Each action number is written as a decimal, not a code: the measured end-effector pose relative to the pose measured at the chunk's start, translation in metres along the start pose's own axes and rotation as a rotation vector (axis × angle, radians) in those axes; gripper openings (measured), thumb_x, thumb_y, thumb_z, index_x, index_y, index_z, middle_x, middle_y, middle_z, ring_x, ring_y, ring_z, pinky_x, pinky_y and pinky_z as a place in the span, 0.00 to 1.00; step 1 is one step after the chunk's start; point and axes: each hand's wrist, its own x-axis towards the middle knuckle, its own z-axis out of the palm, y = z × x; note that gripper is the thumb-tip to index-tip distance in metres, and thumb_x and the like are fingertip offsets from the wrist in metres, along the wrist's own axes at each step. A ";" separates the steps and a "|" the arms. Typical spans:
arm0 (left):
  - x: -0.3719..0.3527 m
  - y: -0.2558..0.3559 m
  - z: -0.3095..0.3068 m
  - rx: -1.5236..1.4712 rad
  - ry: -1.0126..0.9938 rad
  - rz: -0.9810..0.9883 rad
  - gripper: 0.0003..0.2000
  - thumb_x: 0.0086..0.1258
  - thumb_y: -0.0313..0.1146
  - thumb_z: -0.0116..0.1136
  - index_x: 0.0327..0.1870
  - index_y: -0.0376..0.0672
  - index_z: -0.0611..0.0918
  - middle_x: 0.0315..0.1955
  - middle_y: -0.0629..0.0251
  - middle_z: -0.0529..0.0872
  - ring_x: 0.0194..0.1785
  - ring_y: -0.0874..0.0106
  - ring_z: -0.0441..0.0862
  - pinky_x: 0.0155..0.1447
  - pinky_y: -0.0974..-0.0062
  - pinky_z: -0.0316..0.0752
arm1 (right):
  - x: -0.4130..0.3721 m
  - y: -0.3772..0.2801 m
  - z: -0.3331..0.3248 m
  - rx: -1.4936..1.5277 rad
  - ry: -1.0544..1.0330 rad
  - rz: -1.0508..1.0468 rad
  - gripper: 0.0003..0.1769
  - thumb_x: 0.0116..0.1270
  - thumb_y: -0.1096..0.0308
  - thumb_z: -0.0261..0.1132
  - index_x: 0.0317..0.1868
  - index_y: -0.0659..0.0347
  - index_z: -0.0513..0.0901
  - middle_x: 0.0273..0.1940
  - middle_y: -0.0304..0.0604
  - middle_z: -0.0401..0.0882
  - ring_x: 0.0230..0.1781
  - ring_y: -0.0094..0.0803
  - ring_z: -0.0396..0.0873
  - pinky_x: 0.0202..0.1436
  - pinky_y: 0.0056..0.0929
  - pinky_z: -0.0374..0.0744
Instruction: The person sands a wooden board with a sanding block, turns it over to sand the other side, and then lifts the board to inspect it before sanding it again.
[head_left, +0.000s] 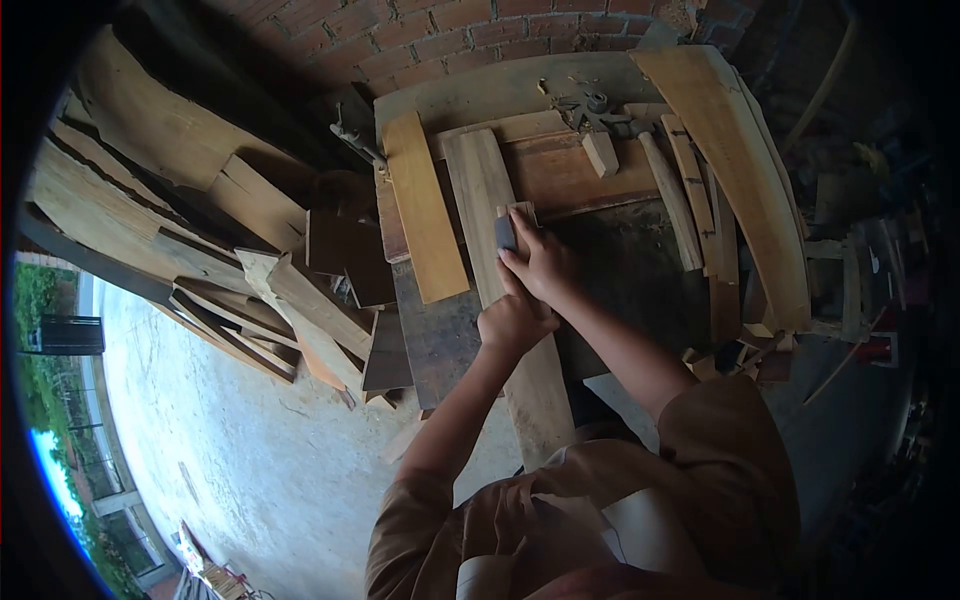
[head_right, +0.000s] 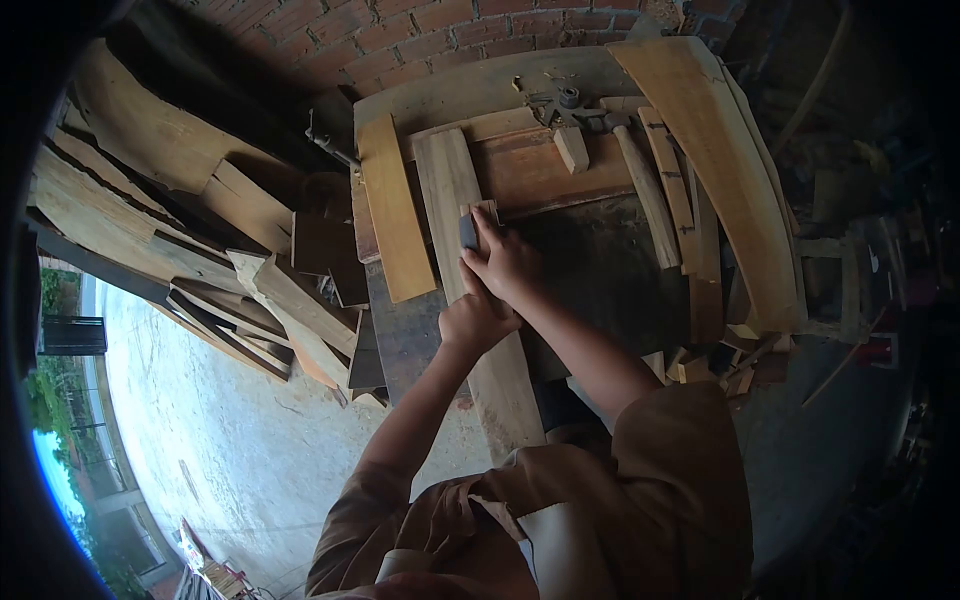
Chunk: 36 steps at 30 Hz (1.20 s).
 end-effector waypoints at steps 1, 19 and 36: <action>0.027 0.000 -0.014 0.004 0.025 0.001 0.61 0.42 0.61 0.61 0.64 0.22 0.39 0.21 0.56 0.82 0.23 0.62 0.82 0.23 0.68 0.76 | 0.032 -0.001 0.001 0.010 0.013 -0.005 0.37 0.57 0.45 0.61 0.67 0.36 0.58 0.42 0.54 0.76 0.40 0.52 0.78 0.41 0.44 0.77; -0.069 0.011 0.026 0.007 -0.058 -0.174 0.63 0.43 0.69 0.58 0.63 0.19 0.40 0.23 0.54 0.84 0.25 0.61 0.83 0.27 0.66 0.77 | -0.072 -0.002 0.009 -0.030 -0.051 -0.130 0.38 0.58 0.46 0.59 0.68 0.33 0.55 0.34 0.55 0.71 0.31 0.53 0.76 0.33 0.45 0.76; 0.022 -0.009 -0.015 0.026 0.015 -0.074 0.62 0.44 0.64 0.59 0.63 0.20 0.39 0.23 0.55 0.83 0.26 0.60 0.83 0.27 0.65 0.77 | 0.030 -0.020 0.003 0.043 -0.035 0.012 0.39 0.54 0.48 0.64 0.66 0.39 0.60 0.46 0.51 0.75 0.44 0.49 0.77 0.45 0.42 0.76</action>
